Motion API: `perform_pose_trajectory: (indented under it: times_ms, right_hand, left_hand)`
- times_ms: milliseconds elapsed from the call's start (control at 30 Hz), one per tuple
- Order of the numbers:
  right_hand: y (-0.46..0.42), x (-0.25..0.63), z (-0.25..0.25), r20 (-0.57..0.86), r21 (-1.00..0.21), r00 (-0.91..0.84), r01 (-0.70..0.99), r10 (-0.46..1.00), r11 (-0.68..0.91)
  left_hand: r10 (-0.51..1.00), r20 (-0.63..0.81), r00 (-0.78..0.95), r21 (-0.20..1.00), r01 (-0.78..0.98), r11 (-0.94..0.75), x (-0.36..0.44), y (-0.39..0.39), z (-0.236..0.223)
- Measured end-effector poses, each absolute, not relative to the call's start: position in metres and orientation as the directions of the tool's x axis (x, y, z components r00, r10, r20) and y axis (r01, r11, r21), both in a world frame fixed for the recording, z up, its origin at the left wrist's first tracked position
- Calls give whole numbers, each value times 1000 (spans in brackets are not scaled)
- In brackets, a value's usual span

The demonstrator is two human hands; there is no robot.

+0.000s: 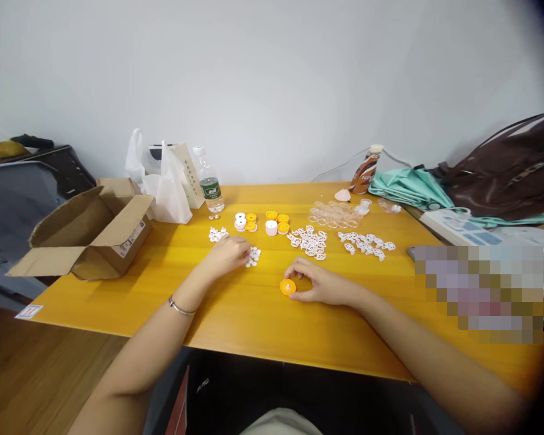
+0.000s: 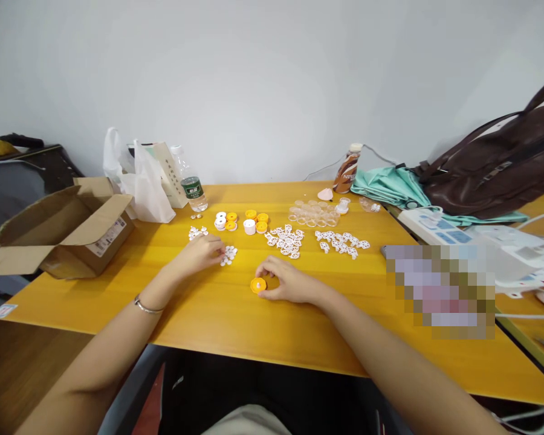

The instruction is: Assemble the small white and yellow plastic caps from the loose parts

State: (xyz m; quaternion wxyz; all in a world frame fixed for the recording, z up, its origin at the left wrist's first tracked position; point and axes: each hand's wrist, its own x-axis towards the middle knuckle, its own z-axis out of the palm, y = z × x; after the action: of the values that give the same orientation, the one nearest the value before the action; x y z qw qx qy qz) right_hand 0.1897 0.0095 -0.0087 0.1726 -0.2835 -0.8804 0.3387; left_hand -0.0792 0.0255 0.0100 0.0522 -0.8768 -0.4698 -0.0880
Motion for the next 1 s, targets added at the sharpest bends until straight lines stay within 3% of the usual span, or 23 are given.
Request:
perform_pose_trajectory:
  times_ms: [133,367,467,800,1000]
  right_hand:
    - [10,189,-11,124,-700,-763,386,635,601]
    - [13,187,-15,137,-716,-729,395,671,576]
    - [14,186,-16,140,-717,-720,399,679,571]
    - [16,185,-19,155,-722,-713,391,684,571]
    - [18,184,-22,188,-709,-713,377,675,596]
  left_hand:
    - [810,208,549,22,825,-565,-76,21,13]
    - [706,247,664,329,628,-705,-51,-3,16]
    - [650,219,728,390,545,-742,-36,-8,7]
    - [630,264,731,365,529,-766,-27,-8,-4]
    - [577,311,755,201,541,-817,-24,-6,-10]
